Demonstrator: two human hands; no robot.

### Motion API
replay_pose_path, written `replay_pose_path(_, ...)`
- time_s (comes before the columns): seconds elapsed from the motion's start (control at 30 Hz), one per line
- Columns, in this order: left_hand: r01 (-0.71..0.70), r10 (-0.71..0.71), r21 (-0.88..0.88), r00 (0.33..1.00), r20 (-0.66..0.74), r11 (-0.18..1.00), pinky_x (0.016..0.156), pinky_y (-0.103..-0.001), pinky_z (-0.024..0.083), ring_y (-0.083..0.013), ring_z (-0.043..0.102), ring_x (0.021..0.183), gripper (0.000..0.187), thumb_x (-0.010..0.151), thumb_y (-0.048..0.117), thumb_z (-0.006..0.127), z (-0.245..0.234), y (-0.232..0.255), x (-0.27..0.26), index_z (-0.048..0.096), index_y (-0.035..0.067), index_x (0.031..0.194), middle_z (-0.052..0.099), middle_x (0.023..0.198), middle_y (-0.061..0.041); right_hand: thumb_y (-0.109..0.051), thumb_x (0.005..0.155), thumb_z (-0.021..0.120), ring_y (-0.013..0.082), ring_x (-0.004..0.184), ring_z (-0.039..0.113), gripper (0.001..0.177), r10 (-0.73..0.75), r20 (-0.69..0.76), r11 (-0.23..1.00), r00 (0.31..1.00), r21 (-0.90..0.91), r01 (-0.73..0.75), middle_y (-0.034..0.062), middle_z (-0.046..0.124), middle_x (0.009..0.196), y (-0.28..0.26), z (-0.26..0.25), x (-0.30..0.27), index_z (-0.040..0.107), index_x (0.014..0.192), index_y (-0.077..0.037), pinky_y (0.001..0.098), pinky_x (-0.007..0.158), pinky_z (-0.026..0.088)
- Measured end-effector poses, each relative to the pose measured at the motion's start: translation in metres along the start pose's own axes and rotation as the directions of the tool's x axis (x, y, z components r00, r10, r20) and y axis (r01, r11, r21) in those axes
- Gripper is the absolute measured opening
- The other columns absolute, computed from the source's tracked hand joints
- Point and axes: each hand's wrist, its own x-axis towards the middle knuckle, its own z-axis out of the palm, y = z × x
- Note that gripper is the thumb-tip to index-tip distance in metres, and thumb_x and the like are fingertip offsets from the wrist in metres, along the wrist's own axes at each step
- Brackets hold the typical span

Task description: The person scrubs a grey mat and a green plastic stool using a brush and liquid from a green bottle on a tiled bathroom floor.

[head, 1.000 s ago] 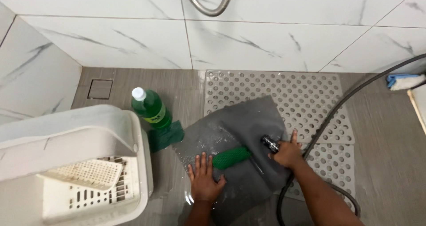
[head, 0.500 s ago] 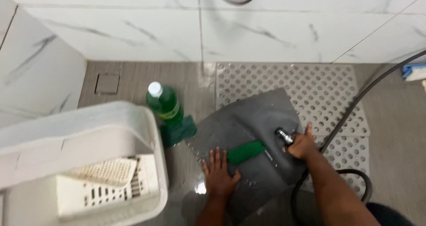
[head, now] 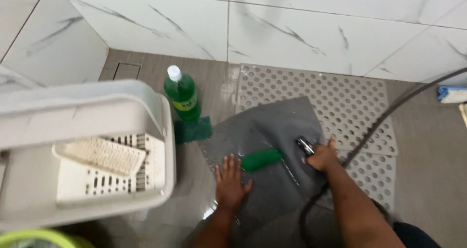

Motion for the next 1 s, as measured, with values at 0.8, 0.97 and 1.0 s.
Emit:
replay_pose_path(0.8,0.07,-0.161,0.221,0.89,0.426,0.973,0.122,-0.069,0.018,-0.0423,-0.006,0.158,0.112,0.079,0.049,0.082,0.001,0.036,-0.105,0.013,0.031,0.165,-0.01,0.175,-0.002,-0.031,0.092,0.065,0.0355,0.121,0.071,0.045,-0.183,0.054,0.972,0.982,-0.141,0.189,0.022,0.073,0.13,0.069,0.005,-0.162,0.069,0.13,-0.008,0.0478,0.105,0.055)
replay_pose_path(0.97,0.079,-0.149,0.178,0.893,0.425,0.981,0.122,-0.069,0.017,-0.0417,-0.007,0.159,0.113,0.078,0.042,0.085,-0.008,0.039,-0.105,0.013,0.032,0.165,-0.011,0.174,0.002,-0.041,0.1,0.062,0.0272,0.124,0.068,0.04,0.151,0.27,0.924,0.951,-0.379,-0.039,0.0123,0.07,0.132,0.18,-0.041,-0.224,0.077,0.12,-0.01,0.0441,0.111,0.05)
replay_pose_path(1.0,0.084,-0.151,0.171,0.891,0.428,0.982,0.122,-0.069,0.016,-0.042,-0.007,0.159,0.114,0.078,0.04,0.086,-0.008,0.04,-0.107,0.013,0.031,0.166,-0.011,0.175,0.001,-0.046,0.096,0.064,0.0281,0.122,0.069,0.042,0.061,0.184,0.96,0.981,-0.28,-0.008,0.0112,0.073,0.127,0.199,-0.041,-0.243,0.078,0.119,-0.013,0.0423,0.11,0.05)
